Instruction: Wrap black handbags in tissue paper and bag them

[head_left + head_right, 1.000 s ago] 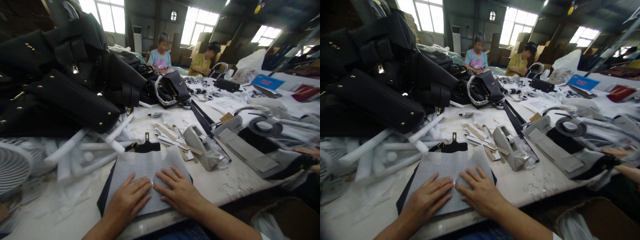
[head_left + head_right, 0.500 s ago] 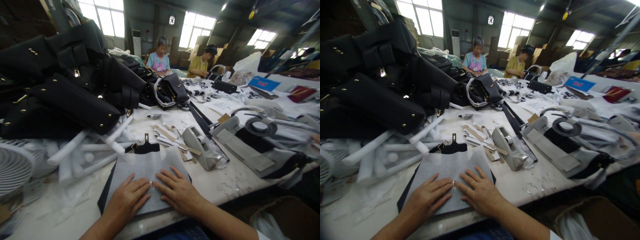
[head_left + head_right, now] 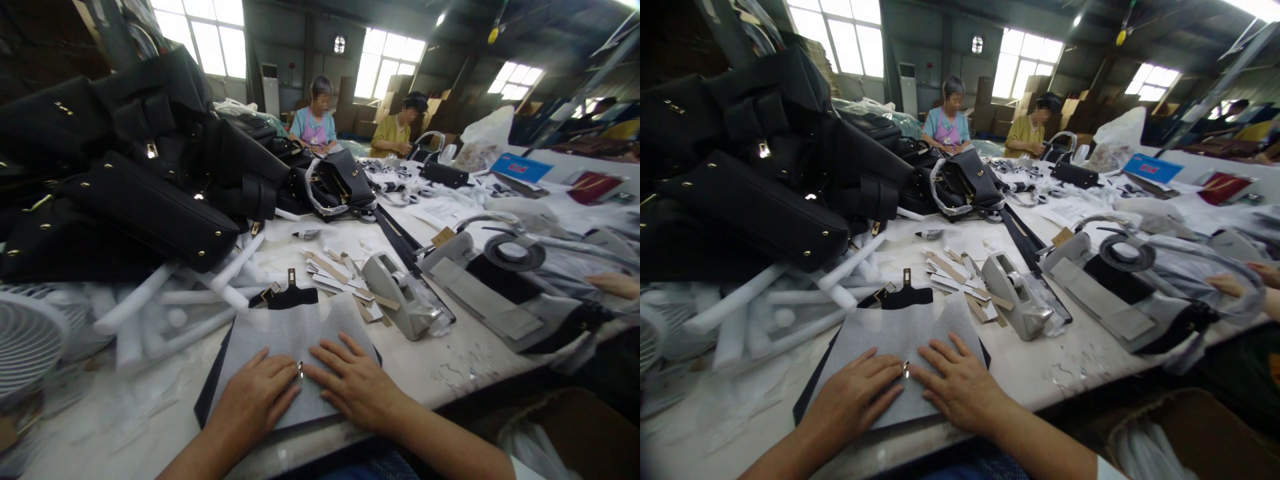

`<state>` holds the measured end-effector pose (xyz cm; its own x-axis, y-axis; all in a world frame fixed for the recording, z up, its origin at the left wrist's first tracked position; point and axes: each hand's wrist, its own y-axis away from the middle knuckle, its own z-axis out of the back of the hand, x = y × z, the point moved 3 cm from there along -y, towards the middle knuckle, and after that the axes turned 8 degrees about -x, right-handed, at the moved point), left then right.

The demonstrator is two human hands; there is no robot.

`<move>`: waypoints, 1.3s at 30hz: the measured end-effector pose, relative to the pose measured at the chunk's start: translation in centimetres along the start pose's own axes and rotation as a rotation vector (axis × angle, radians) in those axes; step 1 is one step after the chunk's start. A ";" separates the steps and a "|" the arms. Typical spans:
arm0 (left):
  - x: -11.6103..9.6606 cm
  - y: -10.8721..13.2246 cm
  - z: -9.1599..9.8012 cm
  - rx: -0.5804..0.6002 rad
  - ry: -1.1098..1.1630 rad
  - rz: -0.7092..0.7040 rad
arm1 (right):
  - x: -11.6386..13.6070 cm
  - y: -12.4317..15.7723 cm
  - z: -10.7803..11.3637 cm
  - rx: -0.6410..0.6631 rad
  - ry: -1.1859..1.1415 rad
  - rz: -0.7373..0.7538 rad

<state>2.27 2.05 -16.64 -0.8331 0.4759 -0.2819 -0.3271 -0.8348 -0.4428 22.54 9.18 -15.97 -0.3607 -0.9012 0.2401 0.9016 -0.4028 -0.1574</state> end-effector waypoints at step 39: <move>0.0 0.7 -1.3 -0.046 -0.151 0.053 | 1.0 -1.2 -0.2 -0.007 -0.039 -0.075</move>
<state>2.62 1.86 -18.10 -0.9073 0.3816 -0.1767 -0.2627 -0.8424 -0.4705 21.02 8.73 -15.71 -0.4174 -0.8618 0.2883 0.8708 -0.4700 -0.1440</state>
